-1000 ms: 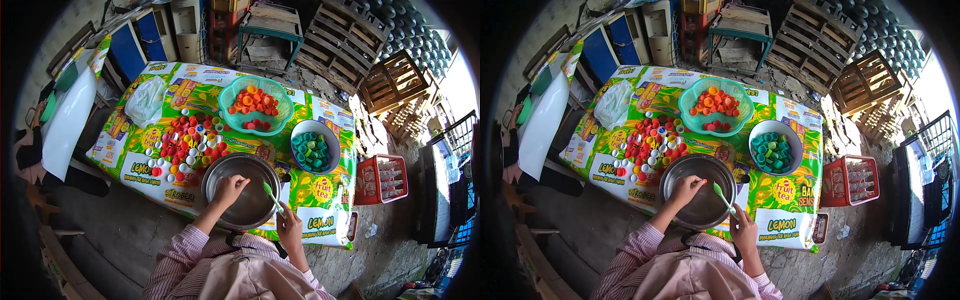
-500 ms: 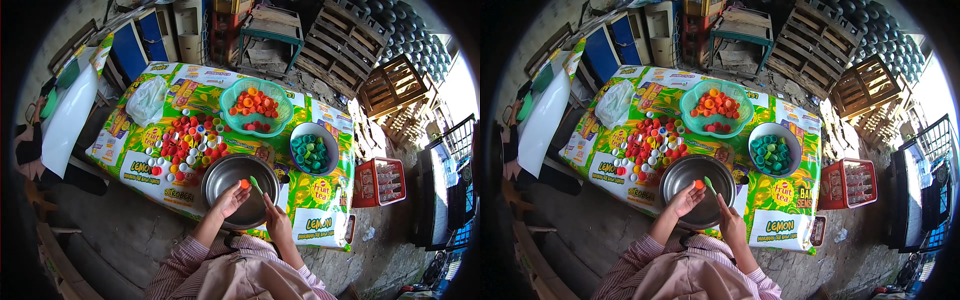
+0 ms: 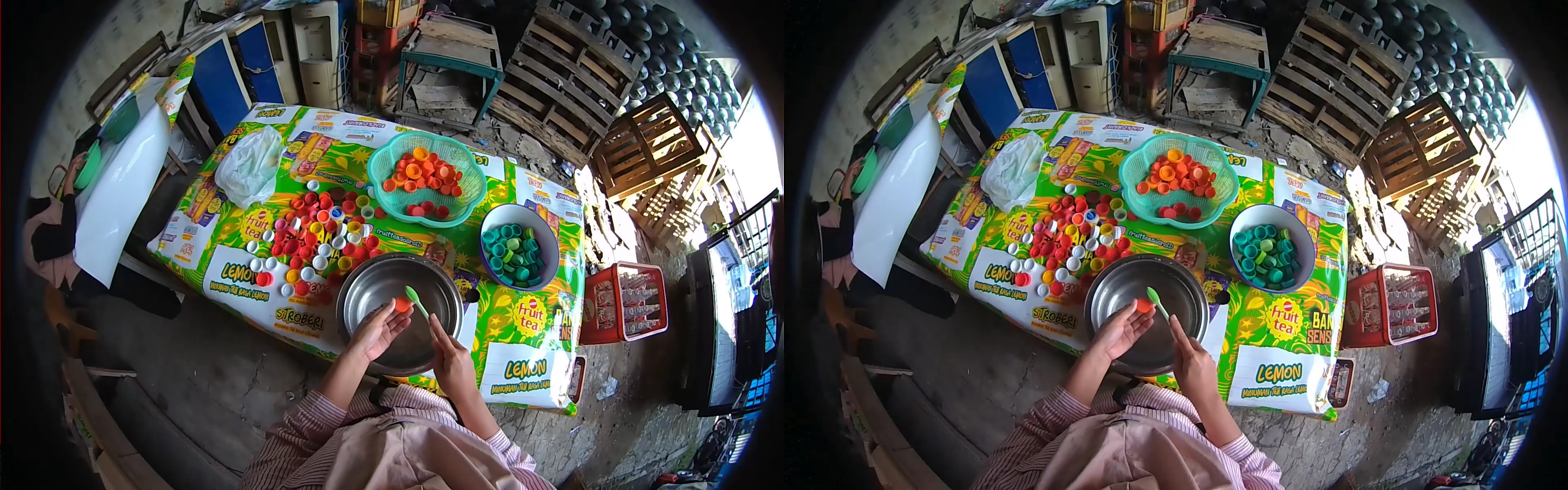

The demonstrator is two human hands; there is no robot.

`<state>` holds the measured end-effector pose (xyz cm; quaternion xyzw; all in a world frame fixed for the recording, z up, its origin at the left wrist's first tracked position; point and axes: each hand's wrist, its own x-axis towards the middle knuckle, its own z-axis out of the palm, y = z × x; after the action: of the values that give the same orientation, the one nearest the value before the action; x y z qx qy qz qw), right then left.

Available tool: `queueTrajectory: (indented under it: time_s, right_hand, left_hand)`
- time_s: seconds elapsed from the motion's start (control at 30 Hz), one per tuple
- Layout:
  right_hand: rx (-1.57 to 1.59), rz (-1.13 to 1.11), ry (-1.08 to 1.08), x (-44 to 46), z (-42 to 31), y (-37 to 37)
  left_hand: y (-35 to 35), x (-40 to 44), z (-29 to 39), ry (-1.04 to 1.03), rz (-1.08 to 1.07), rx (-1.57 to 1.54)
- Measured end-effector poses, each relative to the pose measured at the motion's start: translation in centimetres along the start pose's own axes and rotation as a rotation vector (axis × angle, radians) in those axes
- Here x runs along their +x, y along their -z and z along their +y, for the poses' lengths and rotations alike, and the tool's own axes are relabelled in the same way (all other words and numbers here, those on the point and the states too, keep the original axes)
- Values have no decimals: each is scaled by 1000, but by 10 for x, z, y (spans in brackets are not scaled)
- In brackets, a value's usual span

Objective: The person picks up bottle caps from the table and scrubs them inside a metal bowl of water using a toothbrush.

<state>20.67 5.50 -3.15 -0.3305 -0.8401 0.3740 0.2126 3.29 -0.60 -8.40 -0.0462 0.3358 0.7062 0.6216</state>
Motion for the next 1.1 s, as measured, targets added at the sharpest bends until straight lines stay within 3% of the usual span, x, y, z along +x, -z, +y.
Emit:
queueTrajectory:
  time_s: [0.07, 0.13, 0.2, 0.27, 0.4, 0.57, 0.7, 0.93, 1.0, 1.07, 1.1]
  right_hand:
    - [5, -6, -29, 0, -3, 5]
    - [3, -48, 84, -5, -3, 5]
    - [-78, -148, 8, -9, -3, 3]
    - [25, 13, -5, -7, 3, 0]
    - [-31, -108, -20, -11, -5, 5]
    - [49, 31, 20, -5, 7, -2]
    - [168, -71, 62, 0, -1, 6]
    - [268, -279, -236, 16, -5, 20]
    - [309, -91, 102, 12, 14, 14]
    - [335, -104, 96, 9, 20, 14]
    - [313, -176, -8, 12, 13, 20]
  left_hand:
    - [-1, -1, -2, -10, 15, -15]
    - [-4, -2, -1, -20, 30, -28]
    - [-8, -2, 0, -103, 18, -29]
    - [-6, -1, -2, -104, 45, -16]
    - [-10, 0, 1, -113, 90, -21]
    - [-13, 1, 0, -77, 142, -31]
    - [7, 13, -4, -81, -7, -36]
    - [-6, 4, 5, -158, -38, 168]
    - [-4, 3, 11, -169, -47, 203]
    - [-4, 2, 14, -153, -121, 299]
    - [-3, 2, 12, -149, -119, 297]
